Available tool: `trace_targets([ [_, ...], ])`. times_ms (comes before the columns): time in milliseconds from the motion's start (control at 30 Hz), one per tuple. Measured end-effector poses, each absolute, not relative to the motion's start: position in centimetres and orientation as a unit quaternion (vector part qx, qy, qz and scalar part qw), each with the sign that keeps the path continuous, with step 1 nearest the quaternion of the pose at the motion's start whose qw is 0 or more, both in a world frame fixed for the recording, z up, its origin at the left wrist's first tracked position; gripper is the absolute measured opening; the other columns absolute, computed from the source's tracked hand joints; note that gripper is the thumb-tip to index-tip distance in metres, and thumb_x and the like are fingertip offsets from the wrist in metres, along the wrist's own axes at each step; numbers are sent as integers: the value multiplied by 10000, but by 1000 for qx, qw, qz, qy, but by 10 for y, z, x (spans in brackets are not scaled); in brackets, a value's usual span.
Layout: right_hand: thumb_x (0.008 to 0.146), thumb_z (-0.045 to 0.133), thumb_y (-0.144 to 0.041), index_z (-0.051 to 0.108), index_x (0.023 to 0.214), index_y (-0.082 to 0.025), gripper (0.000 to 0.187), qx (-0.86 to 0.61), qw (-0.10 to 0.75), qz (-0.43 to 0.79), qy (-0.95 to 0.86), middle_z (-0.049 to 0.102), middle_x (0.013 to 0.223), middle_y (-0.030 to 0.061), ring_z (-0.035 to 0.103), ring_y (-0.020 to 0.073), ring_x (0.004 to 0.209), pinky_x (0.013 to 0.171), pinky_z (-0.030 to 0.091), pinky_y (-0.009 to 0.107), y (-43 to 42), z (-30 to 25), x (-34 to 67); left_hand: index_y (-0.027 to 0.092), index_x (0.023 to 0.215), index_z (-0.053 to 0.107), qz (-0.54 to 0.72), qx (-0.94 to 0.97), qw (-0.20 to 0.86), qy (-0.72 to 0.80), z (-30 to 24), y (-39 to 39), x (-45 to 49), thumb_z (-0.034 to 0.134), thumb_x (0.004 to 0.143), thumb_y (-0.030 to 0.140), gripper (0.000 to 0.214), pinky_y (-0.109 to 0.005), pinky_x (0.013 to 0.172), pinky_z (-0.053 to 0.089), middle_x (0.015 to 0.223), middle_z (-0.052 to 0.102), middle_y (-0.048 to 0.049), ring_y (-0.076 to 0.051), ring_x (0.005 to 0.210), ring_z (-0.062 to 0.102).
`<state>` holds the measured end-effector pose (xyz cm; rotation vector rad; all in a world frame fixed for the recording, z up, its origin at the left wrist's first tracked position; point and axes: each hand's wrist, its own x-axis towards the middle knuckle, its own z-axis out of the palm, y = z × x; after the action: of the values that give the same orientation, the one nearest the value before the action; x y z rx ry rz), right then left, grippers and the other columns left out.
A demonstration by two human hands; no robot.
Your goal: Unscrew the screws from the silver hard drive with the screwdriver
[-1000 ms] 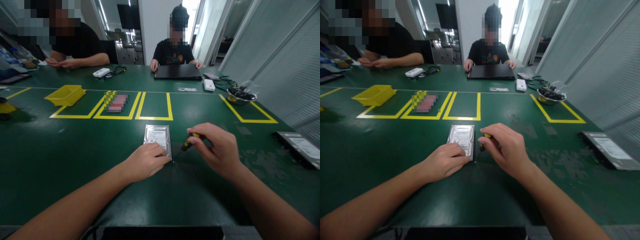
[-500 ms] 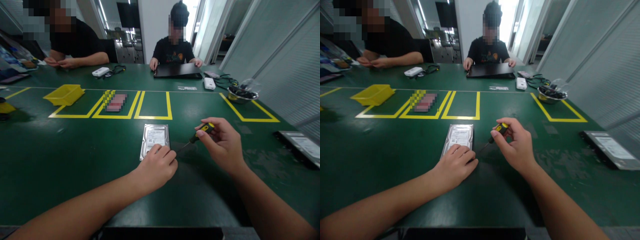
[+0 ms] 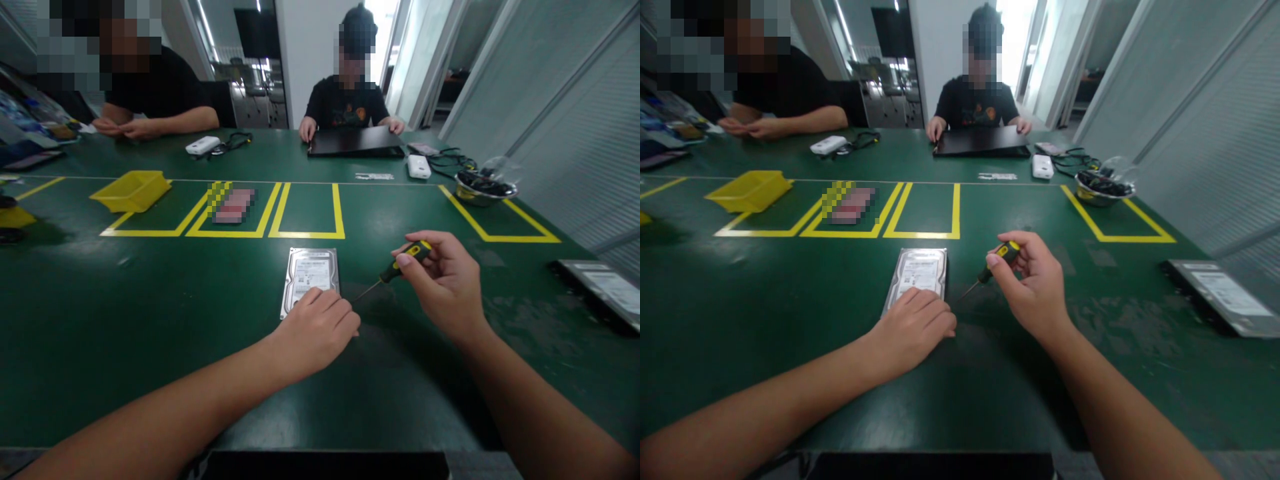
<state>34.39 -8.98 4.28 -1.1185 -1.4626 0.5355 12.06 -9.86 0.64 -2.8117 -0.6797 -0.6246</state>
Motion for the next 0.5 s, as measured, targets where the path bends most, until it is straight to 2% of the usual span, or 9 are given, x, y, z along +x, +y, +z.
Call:
trace_targets([
  [133, 853, 695, -264, 596, 1102, -229, 270, -477, 572, 227, -628, 700, 922, 35, 680, 161, 799, 715, 576, 305, -90, 41, 343, 144, 877, 574, -279, -935, 0, -220, 7, -95, 113, 447, 1011, 202, 193, -325, 687, 442, 781, 601, -43, -176, 742, 522],
  [300, 855, 694, -265, 596, 1101, -230, 267, -478, 568, 227, -630, 699, 924, 35, 675, 159, 792, 722, 574, 311, -90, 40, 342, 135, 927, 570, -304, -912, -107, -254, 10, -92, 104, 433, 997, 143, 154, -317, 752, 470, 860, 607, -63, -179, 826, 533],
  [500, 861, 685, -250, 590, 1126, -231, 282, -475, 559, 208, -648, 696, 946, 40, 673, 167, 817, 744, 563, 326, -91, 35, 342, 128, 1045, 611, -301, -910, -132, -253, 10, -90, 101, 460, 985, 127, 163, -340, 816, 482, 947, 636, -82, -190, 898, 549],
])
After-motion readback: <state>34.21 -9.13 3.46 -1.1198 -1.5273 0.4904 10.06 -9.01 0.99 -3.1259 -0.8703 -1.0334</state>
